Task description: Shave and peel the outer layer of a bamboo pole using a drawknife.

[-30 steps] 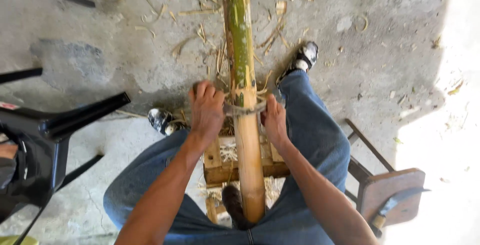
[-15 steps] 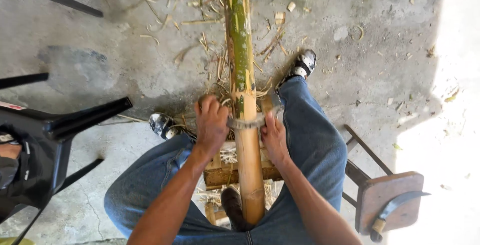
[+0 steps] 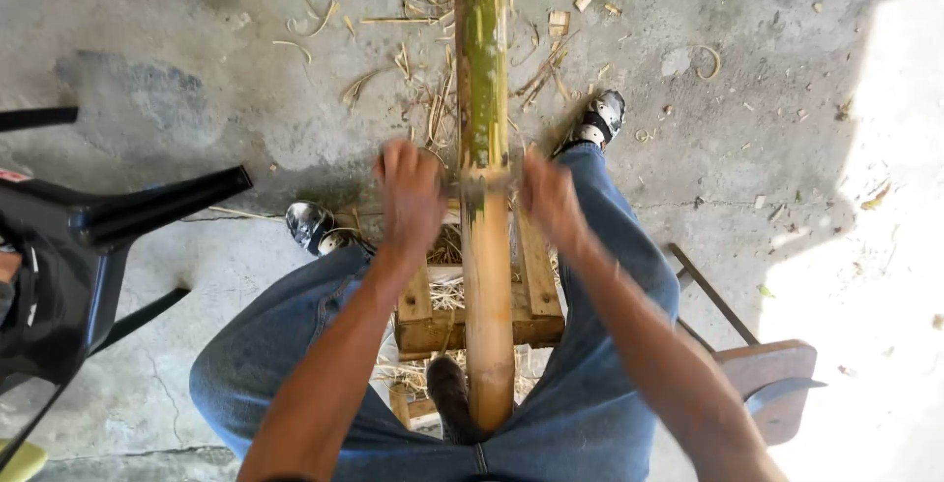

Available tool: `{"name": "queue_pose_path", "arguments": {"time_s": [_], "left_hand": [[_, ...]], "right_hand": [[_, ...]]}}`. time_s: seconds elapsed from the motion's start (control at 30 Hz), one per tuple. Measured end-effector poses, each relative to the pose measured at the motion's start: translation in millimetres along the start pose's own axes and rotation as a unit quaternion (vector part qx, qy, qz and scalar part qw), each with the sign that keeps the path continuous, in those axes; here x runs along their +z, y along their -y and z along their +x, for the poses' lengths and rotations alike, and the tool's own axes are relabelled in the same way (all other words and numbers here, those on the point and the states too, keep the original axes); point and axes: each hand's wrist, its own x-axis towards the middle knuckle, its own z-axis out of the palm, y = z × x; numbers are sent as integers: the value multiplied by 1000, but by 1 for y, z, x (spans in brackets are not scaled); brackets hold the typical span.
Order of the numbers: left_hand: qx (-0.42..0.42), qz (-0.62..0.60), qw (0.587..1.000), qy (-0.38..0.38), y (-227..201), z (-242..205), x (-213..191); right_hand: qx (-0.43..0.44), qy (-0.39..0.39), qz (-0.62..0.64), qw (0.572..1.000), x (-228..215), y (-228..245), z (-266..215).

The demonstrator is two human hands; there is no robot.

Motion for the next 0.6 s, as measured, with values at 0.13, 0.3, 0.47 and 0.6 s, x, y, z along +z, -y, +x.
{"name": "queue_pose_path", "arguments": {"time_s": [0.13, 0.3, 0.47, 0.6], "left_hand": [[-17, -103, 994, 25, -1, -102, 9], [23, -75, 995, -57, 18, -4, 21], [-14, -14, 999, -50, 18, 39, 24], [-25, -102, 994, -26, -1, -53, 9]], "right_hand": [[-81, -65, -125, 987, 28, -22, -100], [75, -63, 18, 995, 13, 22, 15], [110, -53, 78, 989, 5, 20, 58], [43, -34, -13, 998, 18, -10, -39]]}}
